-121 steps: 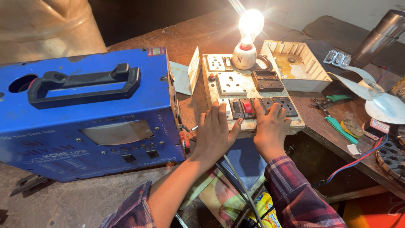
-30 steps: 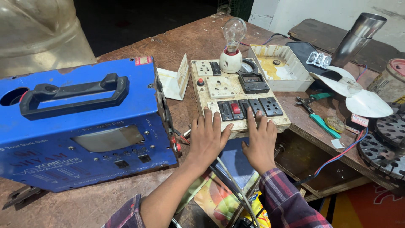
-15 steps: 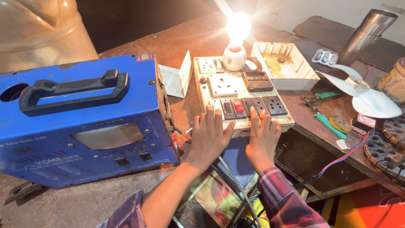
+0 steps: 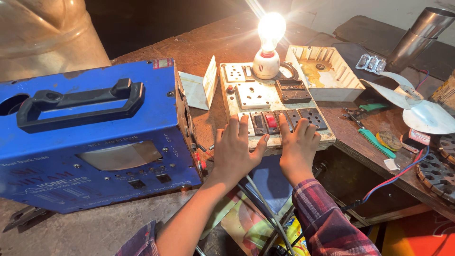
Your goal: The person connects a power cord to a blue UPS unit and repeatedly toggles a switch on a nearby power board to turn a light bulb on and off. They then open a drawer, retrieve a plug adapter, and handle a socket component on the workbench.
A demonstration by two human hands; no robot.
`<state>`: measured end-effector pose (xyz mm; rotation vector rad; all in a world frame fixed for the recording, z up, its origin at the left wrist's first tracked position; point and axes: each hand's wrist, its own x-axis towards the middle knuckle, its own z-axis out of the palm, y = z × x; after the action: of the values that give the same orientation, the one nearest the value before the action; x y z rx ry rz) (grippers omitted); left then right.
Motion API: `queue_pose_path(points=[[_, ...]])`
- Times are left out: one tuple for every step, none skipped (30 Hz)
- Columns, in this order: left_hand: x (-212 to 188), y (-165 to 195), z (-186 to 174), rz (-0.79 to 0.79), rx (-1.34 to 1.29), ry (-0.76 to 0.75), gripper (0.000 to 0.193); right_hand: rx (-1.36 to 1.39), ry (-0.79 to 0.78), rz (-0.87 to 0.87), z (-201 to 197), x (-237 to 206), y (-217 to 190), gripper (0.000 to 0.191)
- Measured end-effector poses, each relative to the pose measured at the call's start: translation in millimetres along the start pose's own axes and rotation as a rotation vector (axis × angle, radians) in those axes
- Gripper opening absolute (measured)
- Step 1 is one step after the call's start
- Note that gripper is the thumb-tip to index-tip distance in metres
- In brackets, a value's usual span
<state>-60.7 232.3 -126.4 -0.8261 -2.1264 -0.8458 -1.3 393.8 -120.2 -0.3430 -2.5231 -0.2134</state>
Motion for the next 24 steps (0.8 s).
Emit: queue_pose_path(points=[[0,0,1,0.002,0.015,0.022,0.072,0.016,0.014,0.014,1,1,1,0.085],[0,-1,1,0.005,0.031,0.044,0.075,0.033,0.027,0.028,3,2,1,0.084],[1,-1,2,0.007,0.048,0.066,0.077,-0.001,0.046,0.024,4,3,1,0.083],[1,-1,2,-0.008,0.033,0.044,0.079,-0.035,0.066,0.021,5,5,2,0.082],[2,-1,3,-0.022,0.018,0.023,0.081,-0.070,0.086,0.018,6,7,2,0.082],[2,-1,3,-0.037,0.002,0.001,0.082,-0.053,0.071,0.027,7,9,3,0.082],[2,0,4,-0.042,0.005,-0.001,0.082,-0.037,0.052,0.036,7,10,3,0.082],[3,0,4,-0.047,0.008,-0.002,0.082,-0.022,0.034,0.045,7,10,4,0.083],[3,0,5,-0.051,0.009,-0.003,0.082,-0.031,0.026,0.045,7,11,4,0.085],[3,0,6,-0.040,0.019,0.002,0.081,-0.041,0.018,0.046,7,11,4,0.087],[2,0,6,-0.028,0.029,0.006,0.080,-0.051,0.008,0.048,6,10,5,0.089],[1,-1,7,-0.017,0.039,0.009,0.079,-0.043,-0.003,0.044,5,9,5,0.092],[0,-1,8,-0.009,0.026,0.026,0.079,-0.035,-0.015,0.039,4,8,6,0.094],[-2,-2,9,0.002,0.016,0.046,0.079,-0.025,-0.024,0.033,3,6,7,0.097],[-2,-3,10,0.015,0.005,0.066,0.080,0.004,-0.016,0.043,2,4,6,0.099],[-3,-5,11,0.033,0.015,0.076,0.077,0.031,-0.010,0.054,1,1,4,0.101],[-4,-6,13,0.049,0.024,0.085,0.074,0.058,-0.005,0.064,-1,-4,3,0.103],[-5,-7,14,0.066,0.032,0.096,0.071,0.053,-0.015,0.054,-3,-8,1,0.107],[-6,-8,15,0.085,0.033,0.107,0.070,0.048,-0.022,0.045,-3,-12,-3,0.111],[-6,-9,16,0.104,0.033,0.119,0.069,0.042,-0.030,0.035,-4,-15,-6,0.115],[-7,-9,17,0.122,0.033,0.131,0.068,0.089,-0.055,0.072,-5,-16,-8,0.116],[-7,-9,17,0.135,0.056,0.136,0.068,0.136,-0.077,0.110,-6,-17,-9,0.117],[-8,-9,17,0.145,0.080,0.142,0.067,0.184,-0.100,0.145,-7,-17,-9,0.118],[-8,-9,17,0.154,0.105,0.146,0.067,0.183,-0.106,0.135,-8,-17,-8,0.118]])
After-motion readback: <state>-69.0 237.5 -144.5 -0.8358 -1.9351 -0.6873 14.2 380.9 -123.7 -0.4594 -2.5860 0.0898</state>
